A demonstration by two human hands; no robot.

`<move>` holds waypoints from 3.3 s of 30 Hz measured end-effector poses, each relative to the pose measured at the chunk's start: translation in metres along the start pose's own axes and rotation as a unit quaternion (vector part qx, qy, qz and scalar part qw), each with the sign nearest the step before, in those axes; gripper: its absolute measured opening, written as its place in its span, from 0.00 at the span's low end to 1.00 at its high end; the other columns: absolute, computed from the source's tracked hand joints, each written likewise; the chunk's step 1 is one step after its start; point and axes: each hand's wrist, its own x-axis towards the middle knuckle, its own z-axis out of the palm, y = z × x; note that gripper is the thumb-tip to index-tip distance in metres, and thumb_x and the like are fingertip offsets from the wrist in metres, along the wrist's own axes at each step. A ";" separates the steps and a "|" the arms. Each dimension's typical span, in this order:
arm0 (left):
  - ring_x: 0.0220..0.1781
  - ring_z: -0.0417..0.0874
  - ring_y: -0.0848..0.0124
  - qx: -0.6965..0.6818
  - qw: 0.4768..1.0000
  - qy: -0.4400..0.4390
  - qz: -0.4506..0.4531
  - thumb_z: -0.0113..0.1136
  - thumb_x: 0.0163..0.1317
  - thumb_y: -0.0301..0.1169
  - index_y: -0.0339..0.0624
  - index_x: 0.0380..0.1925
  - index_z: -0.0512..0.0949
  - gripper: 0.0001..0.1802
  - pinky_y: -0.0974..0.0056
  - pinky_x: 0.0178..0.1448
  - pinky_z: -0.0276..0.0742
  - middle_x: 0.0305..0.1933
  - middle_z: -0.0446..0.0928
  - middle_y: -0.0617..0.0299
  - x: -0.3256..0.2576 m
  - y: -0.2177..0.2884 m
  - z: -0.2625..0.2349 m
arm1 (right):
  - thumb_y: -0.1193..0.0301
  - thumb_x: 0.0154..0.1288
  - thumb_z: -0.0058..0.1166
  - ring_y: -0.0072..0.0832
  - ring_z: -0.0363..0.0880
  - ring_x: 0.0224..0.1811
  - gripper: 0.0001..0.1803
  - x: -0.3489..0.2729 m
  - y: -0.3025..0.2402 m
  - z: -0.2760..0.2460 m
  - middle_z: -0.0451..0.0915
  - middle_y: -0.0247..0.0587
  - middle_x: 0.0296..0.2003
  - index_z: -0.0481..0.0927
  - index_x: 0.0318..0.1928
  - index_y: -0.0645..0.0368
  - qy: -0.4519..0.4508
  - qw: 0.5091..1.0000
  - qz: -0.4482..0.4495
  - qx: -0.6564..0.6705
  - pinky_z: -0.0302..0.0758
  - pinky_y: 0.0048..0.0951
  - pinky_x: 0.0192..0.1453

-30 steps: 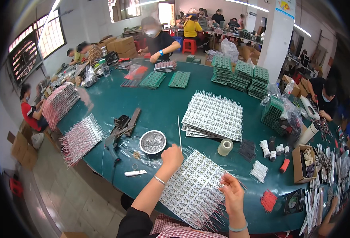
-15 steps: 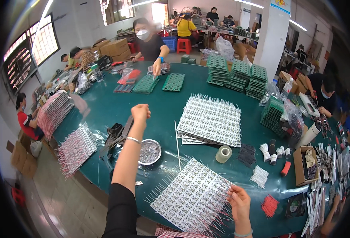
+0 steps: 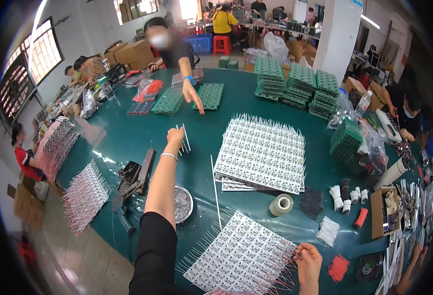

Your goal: The person inserts white plastic tubes into a grid of LED modules on a green workbench. They then bundle the tubes and wrap them with clear adhesive tape to secure the assembly. The person handles the components by hand throughout the process.

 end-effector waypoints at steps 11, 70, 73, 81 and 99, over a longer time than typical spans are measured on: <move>0.52 0.83 0.52 0.244 0.968 -0.012 0.052 0.62 0.58 0.35 0.35 0.43 0.81 0.17 0.55 0.54 0.79 0.49 0.82 0.48 -0.026 0.007 0.017 | 0.81 0.65 0.51 0.26 0.78 0.41 0.10 0.017 0.014 0.017 0.80 0.41 0.39 0.78 0.47 0.67 0.000 1.000 0.030 0.003 0.77 0.27 0.43; 0.26 0.72 0.80 -0.186 0.712 -0.652 0.183 0.52 0.70 0.30 0.35 0.43 0.72 0.09 0.74 0.29 0.69 0.26 0.73 0.66 -0.601 -0.017 0.017 | 0.70 0.73 0.48 0.30 0.82 0.48 0.17 -0.062 -0.063 -0.014 0.82 0.49 0.47 0.76 0.54 0.71 0.016 0.982 -0.156 0.100 0.78 0.27 0.52; 0.23 0.73 0.79 -0.163 0.645 -0.744 0.063 0.55 0.69 0.31 0.34 0.46 0.73 0.12 0.74 0.24 0.71 0.24 0.73 0.65 -0.614 -0.022 0.031 | 0.71 0.72 0.49 0.32 0.83 0.47 0.15 -0.078 -0.064 -0.052 0.83 0.50 0.45 0.78 0.51 0.71 0.063 0.978 -0.164 0.113 0.79 0.28 0.51; 0.20 0.77 0.75 -0.081 0.723 -0.618 0.298 0.56 0.68 0.29 0.33 0.33 0.78 0.09 0.70 0.24 0.76 0.22 0.77 0.60 -0.664 -0.032 0.041 | 0.73 0.70 0.52 0.37 0.83 0.48 0.13 -0.097 -0.065 -0.095 0.82 0.52 0.45 0.78 0.49 0.71 0.115 0.959 -0.183 0.185 0.82 0.35 0.50; 0.28 0.85 0.69 -0.058 0.725 -0.638 0.252 0.50 0.70 0.27 0.30 0.36 0.74 0.08 0.66 0.31 0.82 0.26 0.80 0.55 -0.676 -0.058 0.045 | 0.73 0.69 0.53 0.40 0.82 0.49 0.14 -0.103 -0.044 -0.124 0.81 0.52 0.45 0.78 0.49 0.71 0.155 0.964 -0.136 0.170 0.83 0.40 0.50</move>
